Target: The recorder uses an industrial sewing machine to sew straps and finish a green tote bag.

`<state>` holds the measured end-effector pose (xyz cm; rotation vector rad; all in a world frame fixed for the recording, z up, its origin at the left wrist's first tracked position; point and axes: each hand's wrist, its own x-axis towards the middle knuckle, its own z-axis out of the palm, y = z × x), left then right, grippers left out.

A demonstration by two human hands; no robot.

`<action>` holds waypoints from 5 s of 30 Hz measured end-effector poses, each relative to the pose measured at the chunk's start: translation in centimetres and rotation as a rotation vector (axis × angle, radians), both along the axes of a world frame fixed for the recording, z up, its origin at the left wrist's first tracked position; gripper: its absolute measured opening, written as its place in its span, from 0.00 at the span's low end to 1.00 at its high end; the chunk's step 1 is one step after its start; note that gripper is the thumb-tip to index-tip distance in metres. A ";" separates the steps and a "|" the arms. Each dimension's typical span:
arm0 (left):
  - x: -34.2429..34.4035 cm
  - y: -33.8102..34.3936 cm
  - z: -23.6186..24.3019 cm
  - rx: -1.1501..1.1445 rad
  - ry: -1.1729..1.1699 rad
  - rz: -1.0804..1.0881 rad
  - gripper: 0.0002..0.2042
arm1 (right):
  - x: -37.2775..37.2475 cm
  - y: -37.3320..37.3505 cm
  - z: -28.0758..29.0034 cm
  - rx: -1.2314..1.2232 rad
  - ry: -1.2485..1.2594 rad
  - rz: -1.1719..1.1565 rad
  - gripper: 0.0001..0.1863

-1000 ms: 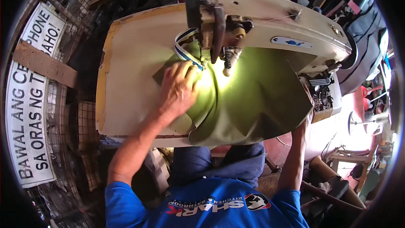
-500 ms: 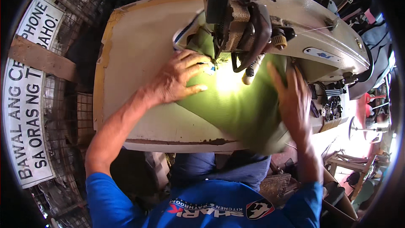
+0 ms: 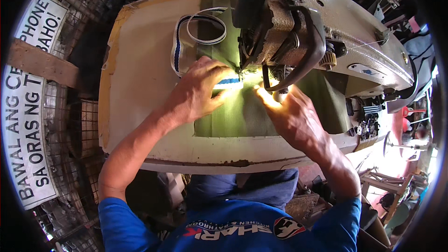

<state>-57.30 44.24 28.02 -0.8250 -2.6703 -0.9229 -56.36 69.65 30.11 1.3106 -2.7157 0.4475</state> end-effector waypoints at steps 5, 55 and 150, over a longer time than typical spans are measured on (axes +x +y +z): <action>-0.6 0.2 -0.1 0.000 0.020 -0.044 0.10 | -2.2 -2.0 -2.6 -0.322 -0.030 0.070 0.18; 1.3 1.4 -0.2 -0.235 0.342 -0.133 0.11 | -0.6 0.9 -0.7 -0.101 0.044 0.064 0.27; -0.6 -0.6 2.9 -0.182 0.107 -0.255 0.12 | -4.8 4.0 -2.1 -0.452 -0.358 -0.314 0.06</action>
